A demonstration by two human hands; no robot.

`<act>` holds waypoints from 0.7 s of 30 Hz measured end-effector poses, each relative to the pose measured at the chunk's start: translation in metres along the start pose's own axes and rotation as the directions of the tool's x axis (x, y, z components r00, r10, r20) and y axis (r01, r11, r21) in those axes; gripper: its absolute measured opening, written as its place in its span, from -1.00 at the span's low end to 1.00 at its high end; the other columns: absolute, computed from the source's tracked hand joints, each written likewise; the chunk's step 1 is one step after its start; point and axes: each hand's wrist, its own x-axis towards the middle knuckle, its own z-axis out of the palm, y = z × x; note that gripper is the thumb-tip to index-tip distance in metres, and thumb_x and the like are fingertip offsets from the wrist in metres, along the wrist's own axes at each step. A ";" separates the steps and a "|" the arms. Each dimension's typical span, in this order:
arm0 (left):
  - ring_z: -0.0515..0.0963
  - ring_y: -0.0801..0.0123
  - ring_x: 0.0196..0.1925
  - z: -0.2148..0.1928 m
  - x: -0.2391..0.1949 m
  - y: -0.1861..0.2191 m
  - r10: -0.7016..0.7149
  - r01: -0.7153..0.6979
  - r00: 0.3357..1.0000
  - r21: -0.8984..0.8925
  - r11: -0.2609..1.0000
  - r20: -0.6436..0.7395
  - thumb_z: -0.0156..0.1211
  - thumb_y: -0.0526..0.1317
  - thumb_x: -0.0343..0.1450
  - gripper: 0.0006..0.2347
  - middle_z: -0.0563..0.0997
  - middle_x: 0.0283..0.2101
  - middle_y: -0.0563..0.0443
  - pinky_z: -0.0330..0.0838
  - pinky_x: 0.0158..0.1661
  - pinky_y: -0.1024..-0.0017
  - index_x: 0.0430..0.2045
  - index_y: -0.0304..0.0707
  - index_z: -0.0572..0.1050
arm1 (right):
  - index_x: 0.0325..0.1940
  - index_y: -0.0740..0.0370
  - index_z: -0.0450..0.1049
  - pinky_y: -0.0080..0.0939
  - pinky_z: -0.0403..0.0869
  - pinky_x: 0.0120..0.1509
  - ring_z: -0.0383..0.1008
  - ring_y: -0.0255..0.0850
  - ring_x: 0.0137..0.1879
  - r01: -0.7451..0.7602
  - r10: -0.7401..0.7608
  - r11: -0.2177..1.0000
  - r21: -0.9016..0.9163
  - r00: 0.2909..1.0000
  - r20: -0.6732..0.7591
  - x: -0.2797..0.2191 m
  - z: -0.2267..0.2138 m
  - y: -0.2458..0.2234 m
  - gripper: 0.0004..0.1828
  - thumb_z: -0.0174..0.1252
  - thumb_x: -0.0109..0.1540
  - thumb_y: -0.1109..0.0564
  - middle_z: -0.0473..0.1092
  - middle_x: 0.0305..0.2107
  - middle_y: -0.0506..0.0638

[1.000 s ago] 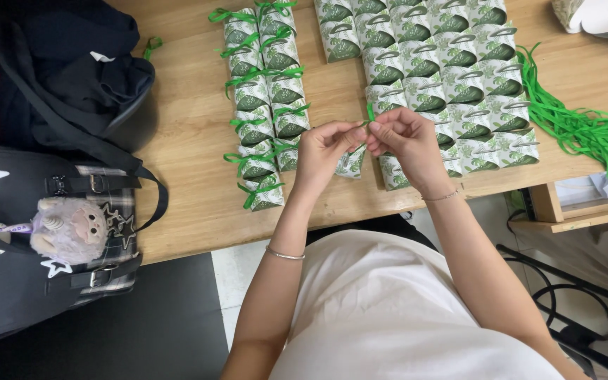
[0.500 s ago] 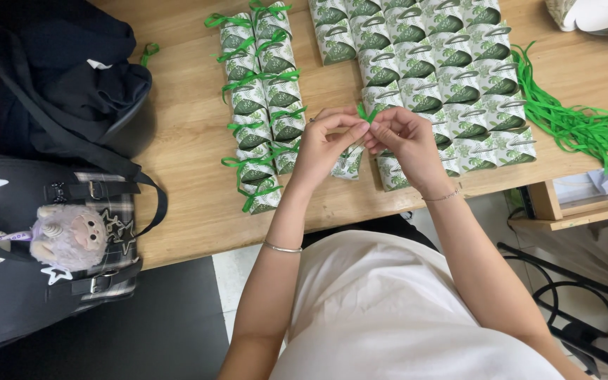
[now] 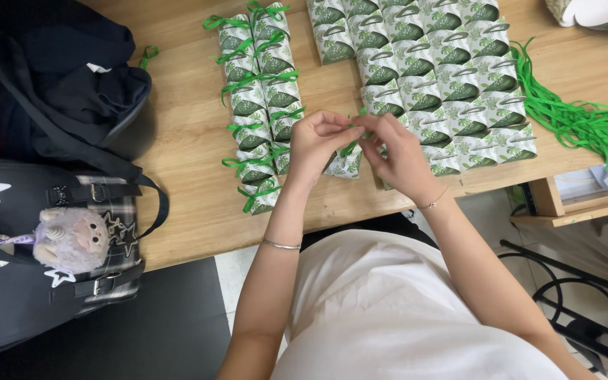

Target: Tying green ribbons around small gift boxes or wrapped packages.

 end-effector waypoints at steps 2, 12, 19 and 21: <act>0.68 0.45 -0.24 -0.003 0.000 -0.003 0.016 -0.015 1.000 0.025 1.000 -0.005 0.45 -0.43 0.30 -0.80 0.70 -0.30 -0.11 0.60 -0.17 0.51 -0.31 -0.45 0.53 | 0.14 0.32 0.45 -0.18 0.49 -0.17 0.51 -0.11 -0.23 0.006 -0.004 0.994 -0.105 1.000 0.022 -0.004 0.003 0.000 -0.66 0.24 0.27 0.37 0.44 -0.22 0.11; 0.74 0.38 -0.28 0.014 -0.026 0.033 0.309 -0.275 0.949 0.662 0.698 0.067 0.40 -0.29 0.37 -0.81 0.72 -0.31 -0.08 0.61 -0.28 0.47 -0.23 -0.30 0.53 | -0.02 0.26 0.56 -0.18 0.50 -0.22 0.51 -0.13 -0.33 -0.168 0.162 0.974 -0.154 0.985 -0.050 -0.012 0.016 0.022 -0.84 0.29 0.31 0.26 0.46 -0.28 0.07; 0.64 0.23 -0.20 0.004 -0.020 -0.004 0.315 -0.309 0.941 0.691 0.654 0.123 0.14 -0.35 0.54 -0.79 0.60 -0.23 -0.16 0.50 -0.19 0.33 0.01 -0.24 0.33 | 0.02 0.31 0.53 -0.27 0.53 -0.22 0.55 -0.25 -0.17 -0.263 0.262 0.964 0.036 0.965 0.027 -0.011 0.008 0.009 -0.76 0.27 0.28 0.19 0.50 -0.18 0.03; 0.62 0.36 -0.25 -0.008 -0.011 -0.033 0.097 -0.080 0.995 0.422 0.903 -0.017 0.11 -0.34 0.54 -0.74 0.56 -0.28 -0.11 0.51 -0.23 0.43 0.07 -0.23 0.23 | -0.07 0.33 0.52 -0.33 0.53 -0.23 0.54 -0.33 -0.17 -0.347 0.345 0.938 -0.008 0.937 -0.058 -0.018 0.008 0.013 -0.75 0.31 0.28 0.11 0.51 -0.19 0.02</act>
